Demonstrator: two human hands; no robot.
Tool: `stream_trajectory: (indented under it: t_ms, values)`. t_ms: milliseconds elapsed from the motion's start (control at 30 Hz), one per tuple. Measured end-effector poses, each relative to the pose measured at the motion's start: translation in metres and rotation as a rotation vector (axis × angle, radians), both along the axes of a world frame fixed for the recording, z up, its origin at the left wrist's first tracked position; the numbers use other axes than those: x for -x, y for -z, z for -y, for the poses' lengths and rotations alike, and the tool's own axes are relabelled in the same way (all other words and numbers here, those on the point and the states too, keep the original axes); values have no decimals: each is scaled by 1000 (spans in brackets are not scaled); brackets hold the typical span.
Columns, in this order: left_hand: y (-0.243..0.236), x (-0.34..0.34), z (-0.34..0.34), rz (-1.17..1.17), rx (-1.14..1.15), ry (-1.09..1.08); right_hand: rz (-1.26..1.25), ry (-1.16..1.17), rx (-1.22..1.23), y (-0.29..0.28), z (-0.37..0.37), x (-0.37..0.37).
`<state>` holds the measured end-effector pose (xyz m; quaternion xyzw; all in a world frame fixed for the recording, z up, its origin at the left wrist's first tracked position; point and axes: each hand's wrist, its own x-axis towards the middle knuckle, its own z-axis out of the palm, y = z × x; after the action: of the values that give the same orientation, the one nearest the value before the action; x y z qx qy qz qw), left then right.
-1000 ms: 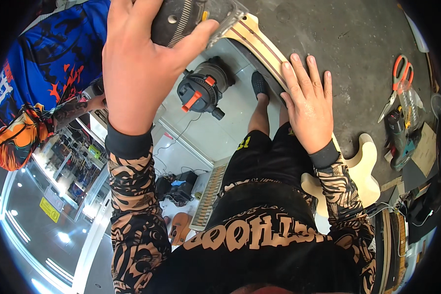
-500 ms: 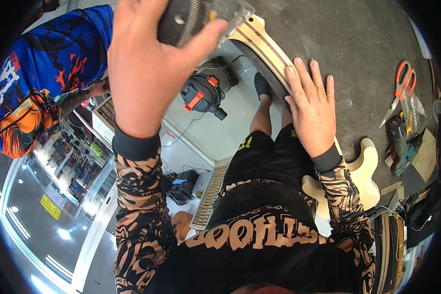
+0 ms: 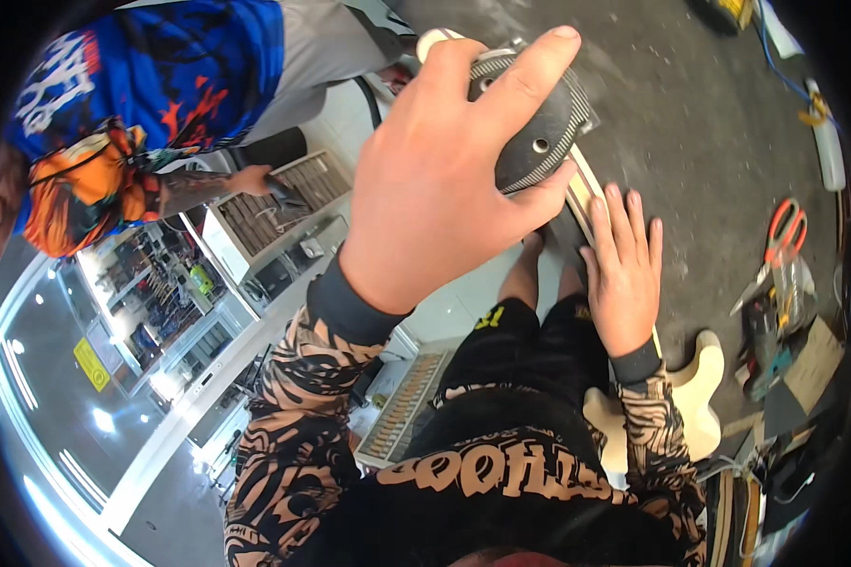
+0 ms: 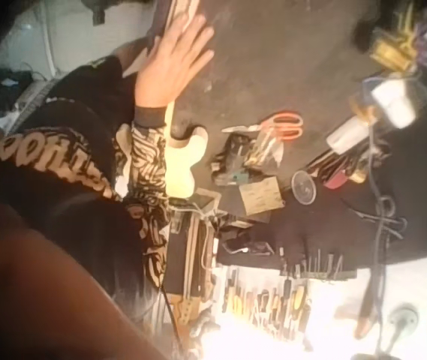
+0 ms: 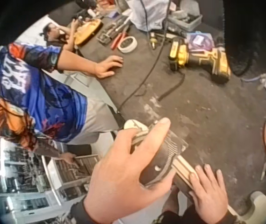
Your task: The person sands the surface of a wooden guitar body using a hand sander while another person uses a vacuum attachment to remove dust. The person turns the guitar body over and sands the back and neck.
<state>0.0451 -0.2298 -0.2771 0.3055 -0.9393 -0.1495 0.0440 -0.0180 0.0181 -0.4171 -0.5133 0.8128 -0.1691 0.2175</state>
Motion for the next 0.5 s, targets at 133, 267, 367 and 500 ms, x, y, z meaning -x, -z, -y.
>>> stream_trajectory:
  t_ms: [133,267,367,500]
  values:
    - [-25,9,32,16,-172,-171,-2,-5,13,0,4,-2]
    - [10,-20,65,-241,-56,-62,-13,-13,21,-1,7,-1]
    - [6,-17,44,-205,-115,-29,-13,-7,11,1,7,0]
    - [4,-19,45,-145,-92,-33,-2,-3,7,-1,7,2]
